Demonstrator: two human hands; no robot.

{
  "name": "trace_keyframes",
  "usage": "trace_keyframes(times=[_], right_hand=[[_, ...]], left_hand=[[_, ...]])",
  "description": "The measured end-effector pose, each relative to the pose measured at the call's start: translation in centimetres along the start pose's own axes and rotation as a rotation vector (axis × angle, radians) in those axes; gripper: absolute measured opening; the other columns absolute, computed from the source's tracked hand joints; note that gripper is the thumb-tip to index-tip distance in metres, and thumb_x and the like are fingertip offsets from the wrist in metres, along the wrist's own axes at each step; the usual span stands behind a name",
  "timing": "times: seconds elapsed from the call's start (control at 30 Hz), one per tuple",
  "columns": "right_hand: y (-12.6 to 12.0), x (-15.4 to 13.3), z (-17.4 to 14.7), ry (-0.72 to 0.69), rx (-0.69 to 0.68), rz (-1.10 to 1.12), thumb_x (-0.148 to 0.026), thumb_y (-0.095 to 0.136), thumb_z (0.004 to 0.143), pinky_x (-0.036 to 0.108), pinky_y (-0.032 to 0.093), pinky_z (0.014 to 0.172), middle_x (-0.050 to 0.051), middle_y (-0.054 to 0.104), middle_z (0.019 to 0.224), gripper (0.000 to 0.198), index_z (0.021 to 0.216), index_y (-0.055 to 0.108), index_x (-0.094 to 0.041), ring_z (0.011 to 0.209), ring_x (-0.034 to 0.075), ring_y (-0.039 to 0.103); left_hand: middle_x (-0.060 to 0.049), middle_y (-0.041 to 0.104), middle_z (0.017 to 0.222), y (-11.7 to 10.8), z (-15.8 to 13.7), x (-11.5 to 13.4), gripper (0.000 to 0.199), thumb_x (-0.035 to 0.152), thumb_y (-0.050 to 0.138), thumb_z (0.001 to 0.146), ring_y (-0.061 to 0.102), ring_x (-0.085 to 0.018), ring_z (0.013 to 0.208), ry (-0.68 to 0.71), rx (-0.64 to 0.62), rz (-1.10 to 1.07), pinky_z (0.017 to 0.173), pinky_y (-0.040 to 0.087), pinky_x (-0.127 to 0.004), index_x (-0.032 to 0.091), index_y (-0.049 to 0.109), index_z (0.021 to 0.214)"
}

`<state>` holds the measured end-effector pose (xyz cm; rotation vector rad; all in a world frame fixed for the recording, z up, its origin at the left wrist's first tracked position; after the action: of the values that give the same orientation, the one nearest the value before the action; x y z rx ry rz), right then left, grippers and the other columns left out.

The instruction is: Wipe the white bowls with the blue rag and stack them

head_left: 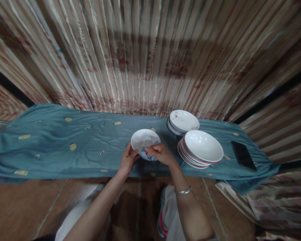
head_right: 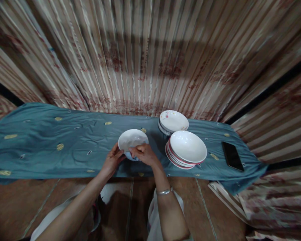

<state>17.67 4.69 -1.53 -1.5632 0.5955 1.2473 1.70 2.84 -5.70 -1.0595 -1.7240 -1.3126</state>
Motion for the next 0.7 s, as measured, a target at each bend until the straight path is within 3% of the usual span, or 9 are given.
trace_keyframes(times=[0.27, 0.5, 0.7], right_hand=[[-2.8, 2.1, -1.3, -0.04, 0.315, -0.057, -0.052, 0.052, 0.088, 0.025, 0.047, 0.061, 0.003, 0.07, 0.062, 0.049, 0.055, 0.066, -0.019, 0.059, 0.014, 0.063], [-4.2, 3.4, -0.1, -0.151, 0.583, -0.202, -0.036, 0.052, 0.087, 0.034, 0.053, 0.086, 0.007, 0.076, 0.095, 0.027, 0.08, 0.074, -0.021, 0.091, 0.022, 0.07], [-4.2, 4.5, 1.6, -0.103, 0.584, -0.323, -0.024, 0.045, 0.09, 0.034, 0.046, 0.101, 0.01, 0.07, 0.117, 0.03, 0.101, 0.072, -0.019, 0.108, 0.02, 0.065]], left_hand=[[-0.01, 0.054, 0.137, -0.2, 0.5, -0.6, 0.072, 0.036, 0.079, 0.06, 0.057, -0.029, 0.114, 0.045, -0.004, 0.039, 0.084, 0.057, -0.039, 0.023, 0.057, 0.127], [-0.011, 0.051, 0.141, -0.3, 0.6, -0.7, 0.076, 0.033, 0.078, 0.061, 0.056, -0.03, 0.118, 0.014, 0.015, 0.048, 0.085, 0.056, -0.038, 0.024, 0.053, 0.133], [-0.009, 0.05, 0.143, -0.3, 0.4, -0.5, 0.072, 0.033, 0.077, 0.064, 0.057, -0.028, 0.118, 0.017, -0.006, 0.042, 0.086, 0.056, -0.036, 0.025, 0.054, 0.132]])
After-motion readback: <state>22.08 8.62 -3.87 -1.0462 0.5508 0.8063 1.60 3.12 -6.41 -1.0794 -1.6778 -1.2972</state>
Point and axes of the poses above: each hand's wrist, its own z-axis towards the middle knuckle, its own y-axis out of the palm, x = y × z, the point moved 4 cm from there along z, towards the middle knuckle
